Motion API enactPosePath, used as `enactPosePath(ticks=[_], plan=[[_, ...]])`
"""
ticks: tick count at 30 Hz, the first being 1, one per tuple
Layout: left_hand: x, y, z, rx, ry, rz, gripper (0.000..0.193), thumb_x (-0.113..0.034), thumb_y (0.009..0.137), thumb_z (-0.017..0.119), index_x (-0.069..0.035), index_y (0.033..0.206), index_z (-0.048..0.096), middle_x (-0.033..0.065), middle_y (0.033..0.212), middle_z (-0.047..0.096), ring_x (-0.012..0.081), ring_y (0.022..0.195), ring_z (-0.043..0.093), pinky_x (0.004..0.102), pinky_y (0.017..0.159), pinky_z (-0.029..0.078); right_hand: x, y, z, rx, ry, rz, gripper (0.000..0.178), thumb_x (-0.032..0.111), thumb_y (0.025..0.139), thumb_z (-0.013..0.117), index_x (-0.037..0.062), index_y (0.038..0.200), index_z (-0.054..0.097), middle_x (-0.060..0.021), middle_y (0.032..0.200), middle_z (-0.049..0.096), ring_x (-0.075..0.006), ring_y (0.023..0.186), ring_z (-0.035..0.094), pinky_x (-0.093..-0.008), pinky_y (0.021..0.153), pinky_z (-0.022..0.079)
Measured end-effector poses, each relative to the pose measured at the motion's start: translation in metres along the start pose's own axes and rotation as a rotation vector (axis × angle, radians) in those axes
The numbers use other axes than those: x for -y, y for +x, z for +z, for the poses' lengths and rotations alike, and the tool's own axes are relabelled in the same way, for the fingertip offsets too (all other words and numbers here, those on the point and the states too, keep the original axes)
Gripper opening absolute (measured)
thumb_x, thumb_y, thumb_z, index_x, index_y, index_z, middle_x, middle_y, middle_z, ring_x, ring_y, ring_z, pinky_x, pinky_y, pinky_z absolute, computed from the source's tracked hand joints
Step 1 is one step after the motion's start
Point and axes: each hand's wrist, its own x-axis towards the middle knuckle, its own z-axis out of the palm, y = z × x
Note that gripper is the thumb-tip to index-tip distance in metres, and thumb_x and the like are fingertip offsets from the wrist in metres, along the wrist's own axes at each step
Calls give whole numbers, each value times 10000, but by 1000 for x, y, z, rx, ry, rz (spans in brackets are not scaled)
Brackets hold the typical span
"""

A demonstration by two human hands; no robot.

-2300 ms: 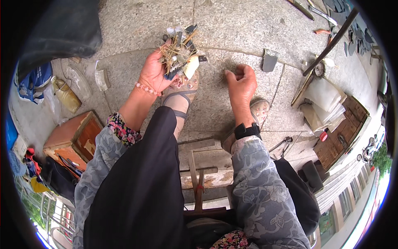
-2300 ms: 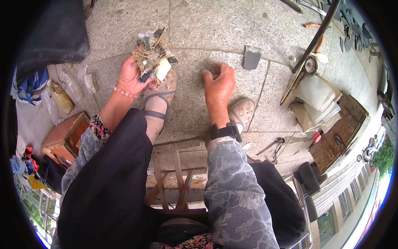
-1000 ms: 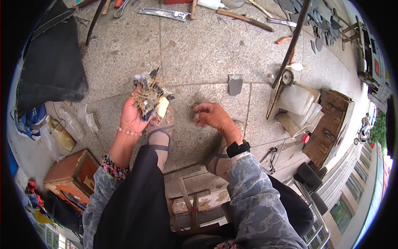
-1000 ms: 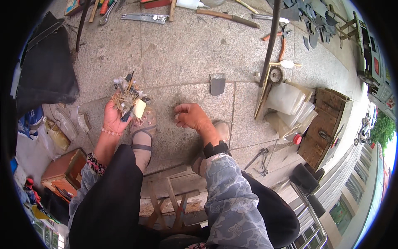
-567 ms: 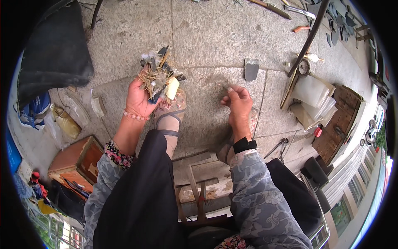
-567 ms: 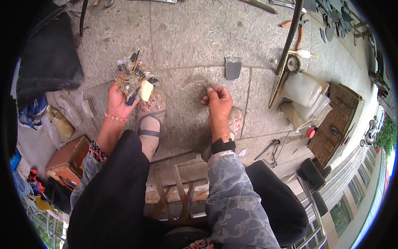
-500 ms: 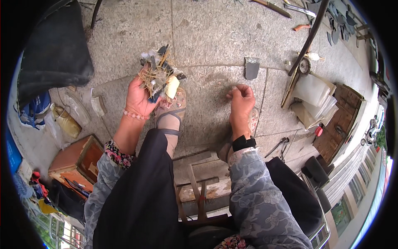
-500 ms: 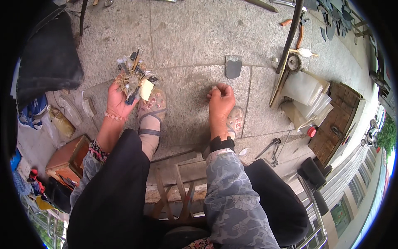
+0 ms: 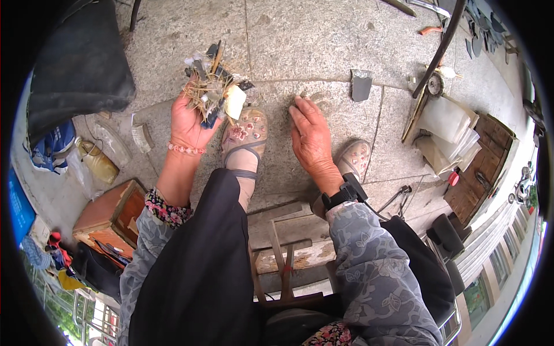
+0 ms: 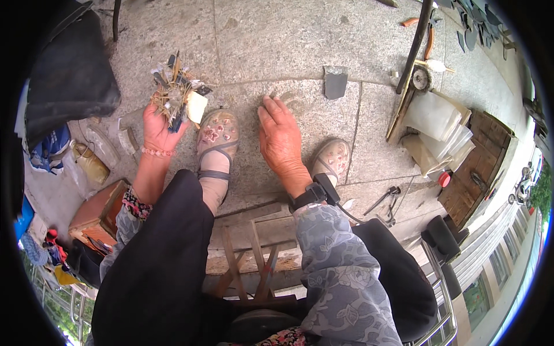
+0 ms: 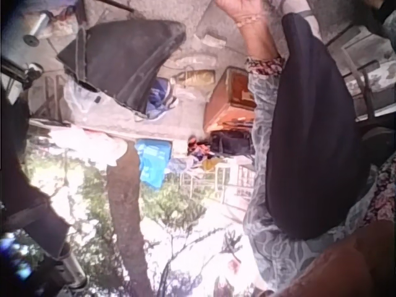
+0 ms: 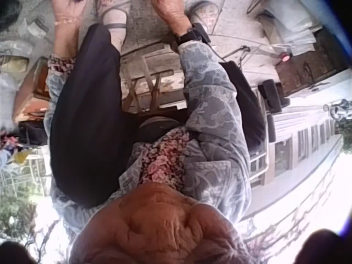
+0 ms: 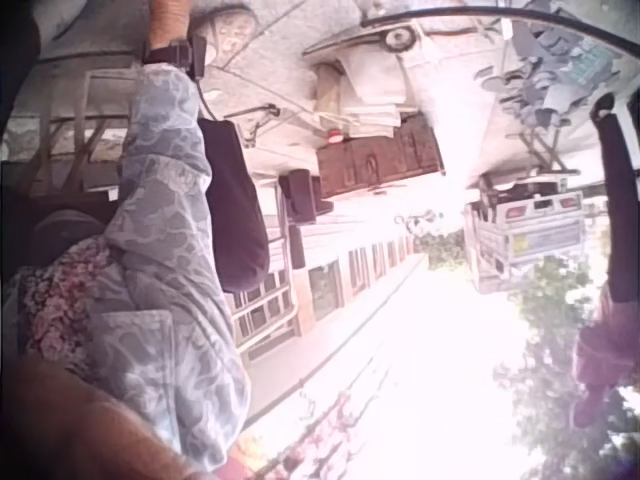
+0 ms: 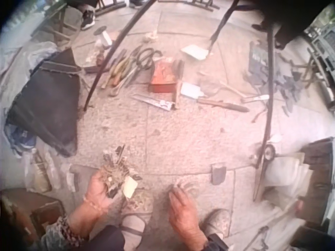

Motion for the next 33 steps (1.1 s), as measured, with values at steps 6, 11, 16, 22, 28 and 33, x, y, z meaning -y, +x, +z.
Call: enactPosePath(ticks=[6, 11, 16, 22, 28, 33], plan=[[-23, -1, -4, 54, -55, 103, 378, -244, 922, 443, 15, 1190, 504, 176, 1182, 553, 321, 1114, 519, 477, 986, 381, 21, 74, -3, -124, -238, -121, 383, 87, 784, 571, 54, 1164, 538, -158, 1356, 380, -356, 1244, 355, -422, 1041, 308], [-32, -4, -1, 2, -9, 139, 360, -213, 919, 416, 6, 1191, 505, 177, 1188, 550, 315, 1108, 526, 470, 978, 393, 20, 108, 16, -17, -288, -302, 371, 123, 826, 510, 93, 1196, 531, -94, 1369, 384, -283, 1282, 329, -393, 1080, 260], [-33, -6, 3, -5, -9, 134, 345, -198, 911, 425, 6, 1175, 515, 172, 1169, 564, 307, 1096, 536, 461, 968, 404, 4, 75, 22, 340, -294, -584, 406, 131, 848, 481, 109, 1253, 481, -25, 1418, 331, -209, 1324, 279, -356, 1115, 219], [-34, -10, 5, -2, -15, 110, 338, -195, 901, 458, 5, 1165, 524, 168, 1144, 579, 300, 1088, 543, 459, 960, 413, -27, 40, -33, 562, -527, -757, 429, 164, 875, 418, 144, 1303, 437, 22, 1435, 304, -156, 1336, 254, -314, 1132, 191], [-28, -8, 4, 22, -60, 76, 352, -218, 905, 468, 6, 1170, 525, 171, 1162, 571, 304, 1088, 544, 466, 962, 409, -52, 18, -80, 421, -528, -455, 462, 54, 783, 565, 78, 1236, 481, -85, 1385, 366, -254, 1222, 427, -345, 1019, 374], [-25, -9, 3, 33, -57, 51, 359, -227, 914, 451, 3, 1182, 515, 176, 1160, 570, 316, 1085, 546, 470, 951, 420, -34, 13, -60, 258, -151, 309, 653, 234, 686, 758, -25, 1197, 442, -174, 1076, 465, -322, 989, 543, -357, 888, 471]])
